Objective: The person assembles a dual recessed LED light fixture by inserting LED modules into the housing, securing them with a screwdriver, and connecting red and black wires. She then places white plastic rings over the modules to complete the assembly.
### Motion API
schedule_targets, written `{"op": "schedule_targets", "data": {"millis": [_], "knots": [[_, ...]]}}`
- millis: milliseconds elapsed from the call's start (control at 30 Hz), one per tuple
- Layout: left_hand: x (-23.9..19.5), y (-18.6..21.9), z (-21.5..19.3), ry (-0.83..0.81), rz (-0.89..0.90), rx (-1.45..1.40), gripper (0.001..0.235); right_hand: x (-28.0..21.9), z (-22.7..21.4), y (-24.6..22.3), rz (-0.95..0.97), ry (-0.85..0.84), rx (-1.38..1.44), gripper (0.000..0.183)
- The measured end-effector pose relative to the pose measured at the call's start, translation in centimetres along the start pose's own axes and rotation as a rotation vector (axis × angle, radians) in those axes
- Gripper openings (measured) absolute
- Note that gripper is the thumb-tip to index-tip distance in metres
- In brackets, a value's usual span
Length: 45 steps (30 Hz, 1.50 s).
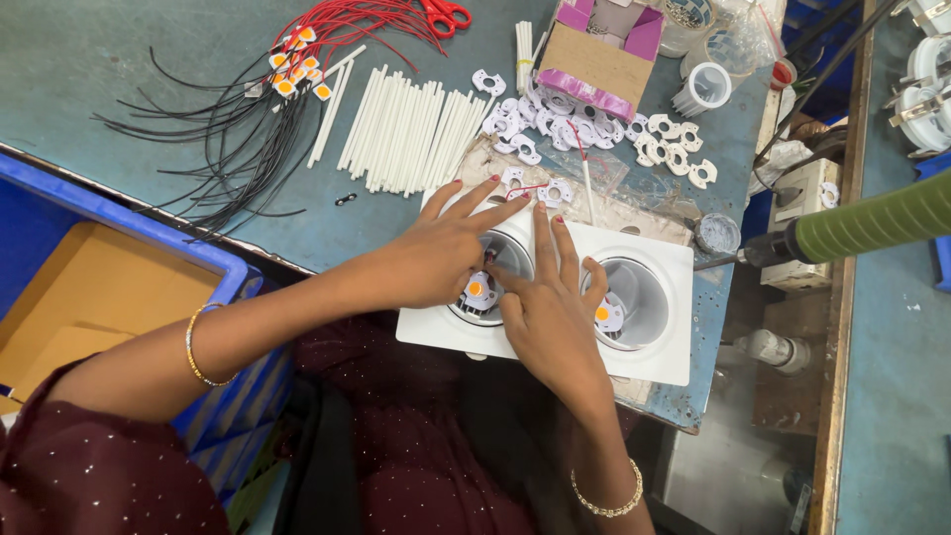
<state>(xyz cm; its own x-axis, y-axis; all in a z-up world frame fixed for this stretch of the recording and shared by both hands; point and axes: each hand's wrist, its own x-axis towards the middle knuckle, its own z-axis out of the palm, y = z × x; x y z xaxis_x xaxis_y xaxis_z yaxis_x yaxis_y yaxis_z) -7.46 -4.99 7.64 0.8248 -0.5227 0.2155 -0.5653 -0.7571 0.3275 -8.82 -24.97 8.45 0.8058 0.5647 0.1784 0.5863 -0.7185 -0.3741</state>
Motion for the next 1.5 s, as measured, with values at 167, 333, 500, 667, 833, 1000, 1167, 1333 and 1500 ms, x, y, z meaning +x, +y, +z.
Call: {"op": "schedule_targets", "data": {"millis": [167, 333, 500, 667, 833, 1000, 1167, 1333, 1500], "knots": [[0.1, 0.1, -0.7, -0.065, -0.032, -0.074, 0.010, 0.2, 0.1, 0.0, 0.028, -0.012, -0.029, 0.037], [-0.1, -0.3, -0.2, -0.096, -0.033, -0.054, 0.011, 0.6, 0.1, 0.2, 0.014, -0.032, -0.035, 0.039], [0.4, -3.0, 1.4, -0.009, 0.000, -0.265, 0.007, 0.9, -0.3, 0.2, 0.015, -0.054, -0.054, 0.038], [1.3, -14.9, 1.5, 0.933, -0.536, -0.455, 0.013, 0.6, -0.7, 0.1, -0.002, -0.045, 0.015, 0.040], [-2.0, -25.2, 5.0, 0.744, -0.875, 0.393, 0.016, 0.8, -0.9, 0.5, -0.005, -0.049, 0.024, 0.040], [-0.5, -27.9, 7.2, 0.548, -0.910, 0.453, 0.009, 0.9, -1.1, 0.9, 0.004, -0.020, 0.068, 0.039], [0.7, -25.9, 3.4, 0.463, -1.046, 0.501, 0.016, 0.7, -2.3, 1.4, 0.037, 0.164, 0.302, 0.034], [2.8, -15.8, -2.0, 0.506, -0.700, -0.478, 0.025, 1.6, -2.2, 0.9, 0.012, 0.346, 0.667, 0.028], [6.0, -3.9, 0.4, 0.527, -0.195, -1.040, 0.019, 3.0, -0.5, -0.3, 0.068, 0.246, 1.104, 0.037]]}}
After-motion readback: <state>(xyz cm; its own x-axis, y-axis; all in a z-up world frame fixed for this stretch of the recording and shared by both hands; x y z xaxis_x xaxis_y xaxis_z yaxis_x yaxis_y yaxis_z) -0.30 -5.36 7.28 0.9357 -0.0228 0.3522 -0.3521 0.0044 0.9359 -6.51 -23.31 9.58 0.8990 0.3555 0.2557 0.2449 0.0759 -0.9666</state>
